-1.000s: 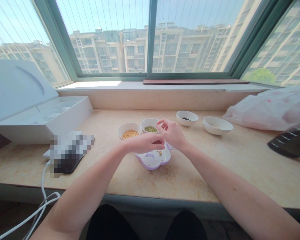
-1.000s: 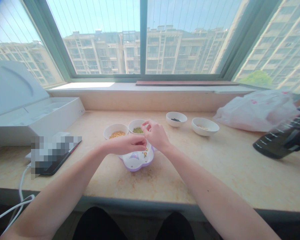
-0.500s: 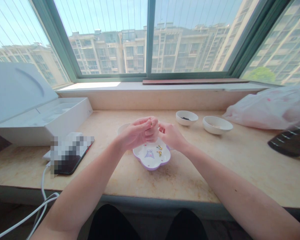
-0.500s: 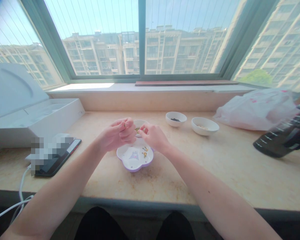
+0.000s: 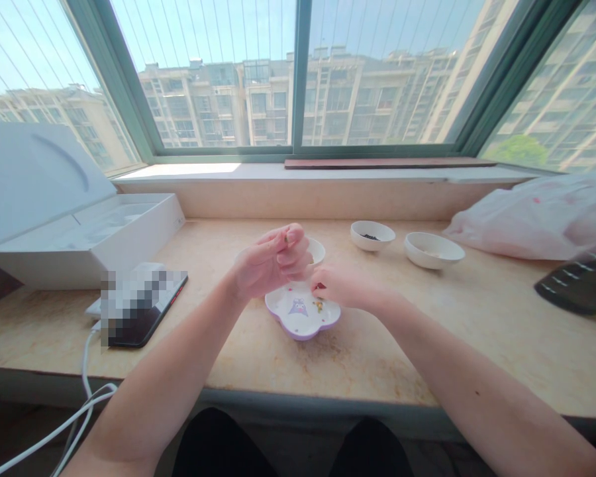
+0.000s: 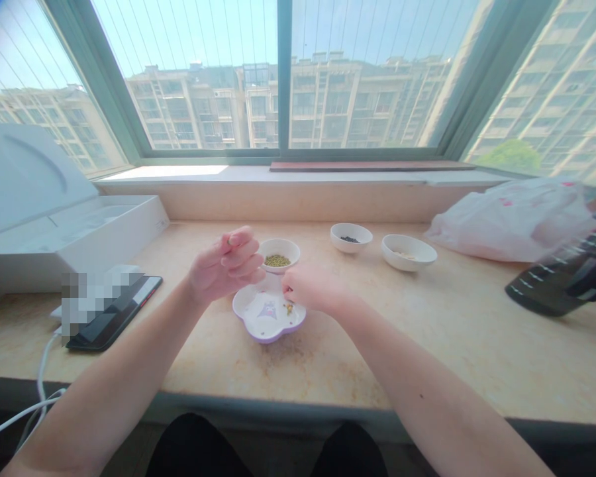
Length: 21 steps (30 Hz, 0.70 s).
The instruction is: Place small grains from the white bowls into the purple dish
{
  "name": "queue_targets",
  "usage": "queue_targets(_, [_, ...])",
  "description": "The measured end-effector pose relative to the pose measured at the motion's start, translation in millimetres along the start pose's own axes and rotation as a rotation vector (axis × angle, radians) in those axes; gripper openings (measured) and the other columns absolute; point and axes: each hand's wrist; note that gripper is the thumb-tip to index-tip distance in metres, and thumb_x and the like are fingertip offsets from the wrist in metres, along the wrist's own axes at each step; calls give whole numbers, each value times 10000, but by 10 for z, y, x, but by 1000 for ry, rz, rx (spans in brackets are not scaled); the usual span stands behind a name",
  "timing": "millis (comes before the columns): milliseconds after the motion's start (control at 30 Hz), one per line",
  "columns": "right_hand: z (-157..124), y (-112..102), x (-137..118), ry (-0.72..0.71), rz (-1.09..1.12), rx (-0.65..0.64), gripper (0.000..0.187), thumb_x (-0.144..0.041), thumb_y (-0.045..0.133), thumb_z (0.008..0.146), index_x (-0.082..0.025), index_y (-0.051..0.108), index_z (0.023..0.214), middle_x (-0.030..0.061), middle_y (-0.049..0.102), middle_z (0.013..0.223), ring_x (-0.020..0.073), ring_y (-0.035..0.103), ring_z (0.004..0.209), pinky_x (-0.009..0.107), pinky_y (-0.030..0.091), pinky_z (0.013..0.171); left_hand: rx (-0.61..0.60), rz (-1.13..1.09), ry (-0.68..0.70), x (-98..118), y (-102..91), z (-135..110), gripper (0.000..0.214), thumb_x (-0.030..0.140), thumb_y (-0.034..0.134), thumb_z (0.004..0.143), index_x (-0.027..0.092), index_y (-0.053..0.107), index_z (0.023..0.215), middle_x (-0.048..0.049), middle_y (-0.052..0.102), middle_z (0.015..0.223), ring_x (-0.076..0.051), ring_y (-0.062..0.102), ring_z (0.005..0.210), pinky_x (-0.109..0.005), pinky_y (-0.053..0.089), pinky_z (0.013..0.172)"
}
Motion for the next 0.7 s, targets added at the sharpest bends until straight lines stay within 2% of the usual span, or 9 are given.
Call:
queue_targets(100, [-7,-17,-10,-48,-28,-89,270,-73,639,689,-212,541,480,18,557,559,156,453,552,313,342,584,78,61,76,14,9,40,346,544,486,992,242,423,836,52,238,653,-103,268,529,-250,327,531])
queue_targets(233, [-15,-25,-58,-32,-31,-68,302,-42,630,690,-211,501,476,19,537,566,154,436,542,327,334,598,149,227,159,-86,-93,182,291,499,514,993,229,475,892,52,361,694,-93,363,579,-231,377,593])
queue_targets(300, [-18,-1,-68,-27,-34,-52,352,-28,633,687,-212,448,451,20,491,534,152,417,528,338,332,605,251,515,190,-178,-188,261,251,431,494,1011,214,494,884,40,455,709,-102,440,622,-245,406,645])
queue_targets(367, [-18,35,-58,-18,-9,-27,392,-18,643,677,-216,408,432,14,438,507,147,398,516,347,344,613,331,976,222,-267,-281,324,141,304,542,987,200,541,893,2,602,804,-131,560,759,-280,440,770])
queue_targets(433, [-17,71,-31,-12,51,5,408,-36,658,680,-223,398,428,9,406,504,151,408,523,358,370,631,309,1363,192,-330,-347,363,127,254,513,996,192,576,905,-39,697,912,-174,626,882,-335,438,879])
queue_targets(500, [-16,92,-3,-11,105,23,417,-90,683,698,-234,395,434,14,396,507,167,435,552,368,393,652,255,1601,146,-365,-380,385,176,246,460,1019,186,601,933,-68,740,993,-208,658,958,-372,427,930])
queue_targets(600, [-14,80,11,-19,74,-12,410,-166,695,717,-243,391,452,27,416,514,183,444,584,362,395,643,222,1727,113,-389,-397,396,211,276,444,1032,176,629,1017,-92,752,1103,-237,672,1047,-394,426,960])
queue_targets(700, [-15,22,-26,-17,-28,-46,339,-150,649,737,-230,423,497,31,477,545,168,432,575,341,359,607,239,1730,93,-402,-412,387,251,327,465,1028,169,642,1108,-107,739,1174,-251,669,1094,-400,438,971])
Point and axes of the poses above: each hand's wrist, its own z-axis towards the middle knuckle, its own y-axis out of the palm, x = y × z
